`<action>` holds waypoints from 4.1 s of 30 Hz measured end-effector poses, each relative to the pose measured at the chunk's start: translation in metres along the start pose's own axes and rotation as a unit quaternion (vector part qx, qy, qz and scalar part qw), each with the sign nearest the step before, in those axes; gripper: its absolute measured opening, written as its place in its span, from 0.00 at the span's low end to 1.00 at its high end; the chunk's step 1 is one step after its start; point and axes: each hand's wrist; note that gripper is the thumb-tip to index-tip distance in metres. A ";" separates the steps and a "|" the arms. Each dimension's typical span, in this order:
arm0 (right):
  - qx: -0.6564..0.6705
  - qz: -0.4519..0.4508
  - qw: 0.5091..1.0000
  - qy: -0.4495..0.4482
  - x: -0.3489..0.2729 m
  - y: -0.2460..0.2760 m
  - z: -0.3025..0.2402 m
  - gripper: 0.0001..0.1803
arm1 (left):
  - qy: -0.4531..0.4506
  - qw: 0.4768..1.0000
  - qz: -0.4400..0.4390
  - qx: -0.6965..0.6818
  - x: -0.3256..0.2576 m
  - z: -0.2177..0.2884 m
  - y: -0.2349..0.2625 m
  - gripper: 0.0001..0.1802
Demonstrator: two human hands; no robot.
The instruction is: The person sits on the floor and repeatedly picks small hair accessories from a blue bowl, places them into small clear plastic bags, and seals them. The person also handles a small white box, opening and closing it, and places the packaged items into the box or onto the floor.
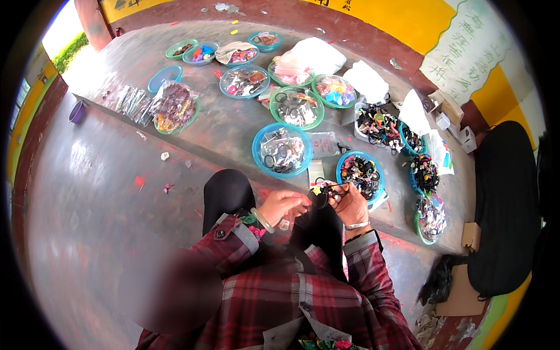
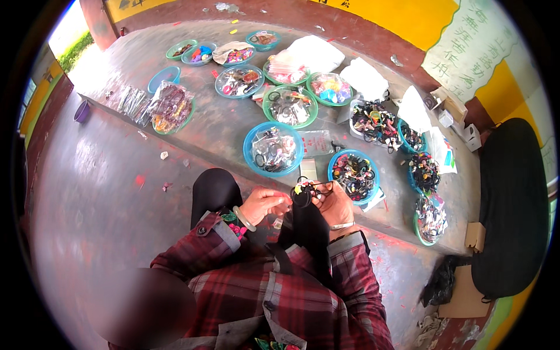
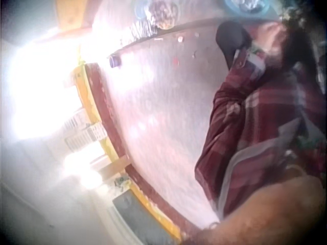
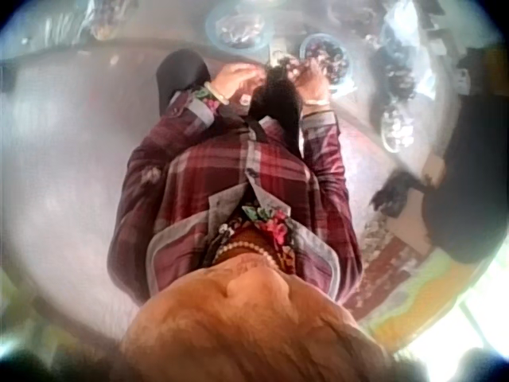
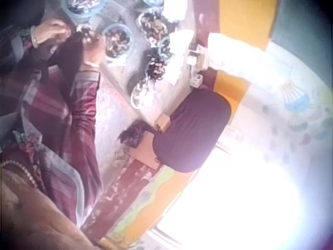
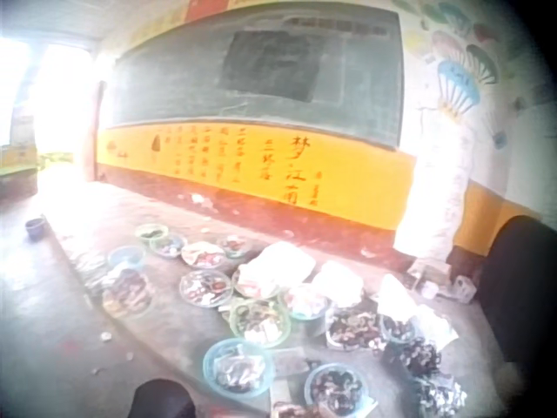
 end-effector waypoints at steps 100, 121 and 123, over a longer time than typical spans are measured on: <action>-0.097 0.004 0.994 0.041 -0.010 -0.026 0.054 0.09 | 0.010 0.963 -0.062 -0.262 -0.007 0.002 -0.001 0.09; -0.655 -0.158 0.716 0.183 -0.034 -0.044 0.029 0.07 | -0.134 0.974 0.081 0.164 0.001 -0.018 0.002 0.12; -0.686 -0.150 0.686 0.187 -0.033 -0.047 0.031 0.08 | -0.139 0.957 0.091 0.236 -0.001 -0.014 0.001 0.12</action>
Point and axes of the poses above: each hand's wrist, its own x-axis towards the middle knuckle, its own y-axis out of the back of the hand, z = x × y, and after that the axes turned 4 degrees about -x, right-handed
